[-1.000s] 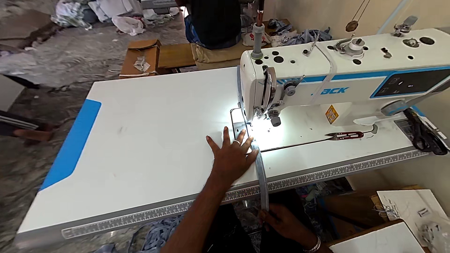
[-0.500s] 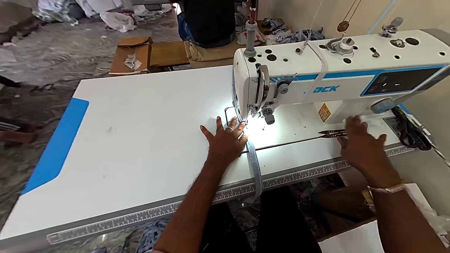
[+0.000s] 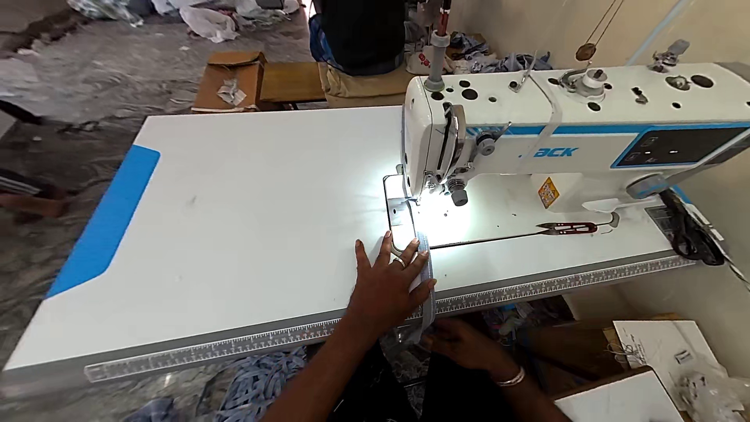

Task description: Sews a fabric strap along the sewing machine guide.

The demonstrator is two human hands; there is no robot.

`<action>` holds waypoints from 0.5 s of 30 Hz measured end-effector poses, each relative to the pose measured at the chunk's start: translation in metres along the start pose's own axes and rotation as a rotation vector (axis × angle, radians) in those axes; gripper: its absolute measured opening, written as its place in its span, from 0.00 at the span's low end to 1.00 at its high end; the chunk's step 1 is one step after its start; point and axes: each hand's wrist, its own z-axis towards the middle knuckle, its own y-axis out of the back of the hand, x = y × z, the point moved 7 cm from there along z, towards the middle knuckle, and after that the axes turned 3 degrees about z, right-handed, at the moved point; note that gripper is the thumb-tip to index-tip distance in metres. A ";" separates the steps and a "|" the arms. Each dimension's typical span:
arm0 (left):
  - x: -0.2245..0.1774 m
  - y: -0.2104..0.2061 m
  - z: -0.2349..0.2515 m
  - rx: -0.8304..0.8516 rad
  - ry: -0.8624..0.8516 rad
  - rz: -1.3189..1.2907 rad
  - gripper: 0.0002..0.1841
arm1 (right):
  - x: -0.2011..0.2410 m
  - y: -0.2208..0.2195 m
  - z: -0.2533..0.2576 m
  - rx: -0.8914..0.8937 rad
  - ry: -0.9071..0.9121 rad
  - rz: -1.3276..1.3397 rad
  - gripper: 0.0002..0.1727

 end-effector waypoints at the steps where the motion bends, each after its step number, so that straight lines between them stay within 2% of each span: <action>1: 0.001 0.000 0.000 -0.006 -0.004 -0.004 0.33 | -0.001 -0.007 0.006 -0.018 0.066 0.059 0.22; 5: 0.000 0.000 0.001 -0.027 0.002 -0.027 0.31 | 0.003 -0.014 0.003 -0.006 0.215 0.110 0.18; 15: 0.001 0.000 0.001 -0.026 -0.002 -0.037 0.31 | -0.021 -0.030 -0.020 -0.013 0.092 0.025 0.18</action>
